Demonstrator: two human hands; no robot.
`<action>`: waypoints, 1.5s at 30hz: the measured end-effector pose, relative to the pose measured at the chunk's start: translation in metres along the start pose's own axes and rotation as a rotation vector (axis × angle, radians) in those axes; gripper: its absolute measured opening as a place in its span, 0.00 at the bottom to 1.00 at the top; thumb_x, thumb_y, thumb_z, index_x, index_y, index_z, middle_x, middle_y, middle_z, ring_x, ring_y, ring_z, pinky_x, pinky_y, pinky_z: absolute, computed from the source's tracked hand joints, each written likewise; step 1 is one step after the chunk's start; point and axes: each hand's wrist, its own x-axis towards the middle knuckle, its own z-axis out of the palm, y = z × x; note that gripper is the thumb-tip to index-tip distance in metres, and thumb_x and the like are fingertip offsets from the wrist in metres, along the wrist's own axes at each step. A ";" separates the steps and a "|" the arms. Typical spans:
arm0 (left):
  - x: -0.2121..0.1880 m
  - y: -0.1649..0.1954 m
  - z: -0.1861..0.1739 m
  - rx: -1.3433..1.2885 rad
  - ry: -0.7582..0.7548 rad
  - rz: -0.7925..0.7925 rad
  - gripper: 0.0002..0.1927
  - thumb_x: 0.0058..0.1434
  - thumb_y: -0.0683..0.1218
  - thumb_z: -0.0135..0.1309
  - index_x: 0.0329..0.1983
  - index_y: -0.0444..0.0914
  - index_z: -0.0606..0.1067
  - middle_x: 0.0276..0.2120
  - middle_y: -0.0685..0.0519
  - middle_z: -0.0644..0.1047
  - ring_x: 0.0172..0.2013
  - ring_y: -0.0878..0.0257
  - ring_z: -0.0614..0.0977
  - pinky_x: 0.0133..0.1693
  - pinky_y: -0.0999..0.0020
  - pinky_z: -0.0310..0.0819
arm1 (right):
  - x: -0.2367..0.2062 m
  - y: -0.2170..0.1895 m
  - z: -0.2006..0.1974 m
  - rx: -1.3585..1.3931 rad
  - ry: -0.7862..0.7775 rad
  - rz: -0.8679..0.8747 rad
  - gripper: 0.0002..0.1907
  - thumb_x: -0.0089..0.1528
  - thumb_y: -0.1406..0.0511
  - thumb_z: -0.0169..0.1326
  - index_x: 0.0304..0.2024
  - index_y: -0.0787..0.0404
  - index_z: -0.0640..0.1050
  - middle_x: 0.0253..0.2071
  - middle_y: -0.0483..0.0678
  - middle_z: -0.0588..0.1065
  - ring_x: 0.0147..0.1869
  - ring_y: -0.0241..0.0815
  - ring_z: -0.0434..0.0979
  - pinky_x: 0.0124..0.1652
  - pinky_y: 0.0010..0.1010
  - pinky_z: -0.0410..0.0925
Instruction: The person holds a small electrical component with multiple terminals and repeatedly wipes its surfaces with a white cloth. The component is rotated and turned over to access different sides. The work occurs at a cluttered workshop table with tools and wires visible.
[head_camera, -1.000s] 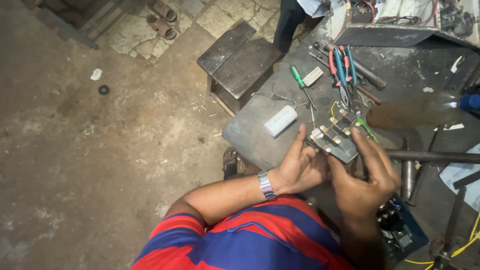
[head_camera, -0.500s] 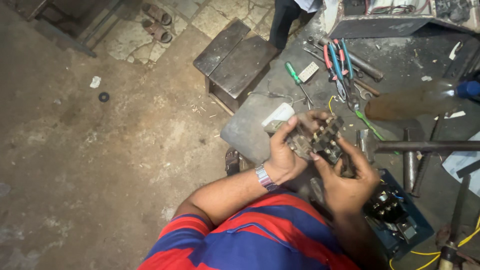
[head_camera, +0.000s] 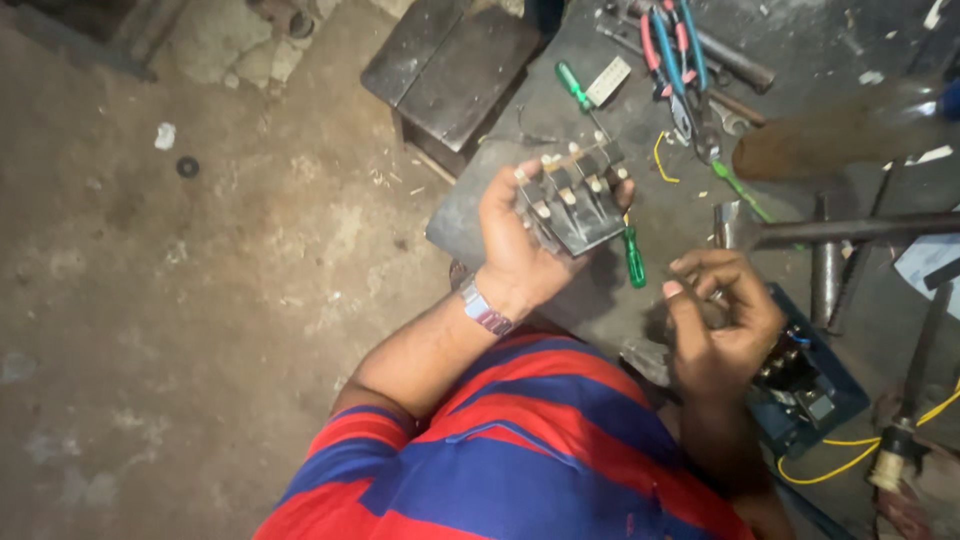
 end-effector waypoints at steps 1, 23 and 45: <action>0.000 0.000 0.001 -0.038 -0.010 -0.007 0.23 0.68 0.55 0.47 0.54 0.31 0.73 0.52 0.38 0.77 0.54 0.40 0.79 0.63 0.44 0.71 | -0.002 0.003 -0.001 0.043 0.006 0.025 0.13 0.67 0.81 0.56 0.35 0.65 0.67 0.47 0.55 0.74 0.46 0.37 0.75 0.47 0.25 0.69; -0.017 -0.016 0.026 0.285 -0.330 0.055 0.18 0.72 0.49 0.53 0.56 0.35 0.64 0.65 0.32 0.67 0.69 0.36 0.67 0.72 0.44 0.63 | 0.002 -0.026 0.025 0.242 -0.098 -0.017 0.07 0.65 0.78 0.59 0.45 0.71 0.75 0.41 0.54 0.78 0.41 0.37 0.80 0.44 0.26 0.73; -0.026 -0.032 0.015 0.358 -0.349 0.107 0.19 0.74 0.53 0.44 0.56 0.33 0.63 0.60 0.23 0.68 0.63 0.31 0.71 0.66 0.42 0.66 | 0.012 -0.043 0.061 -0.131 -0.109 -0.384 0.09 0.68 0.72 0.61 0.51 0.66 0.80 0.57 0.55 0.76 0.55 0.47 0.80 0.54 0.31 0.73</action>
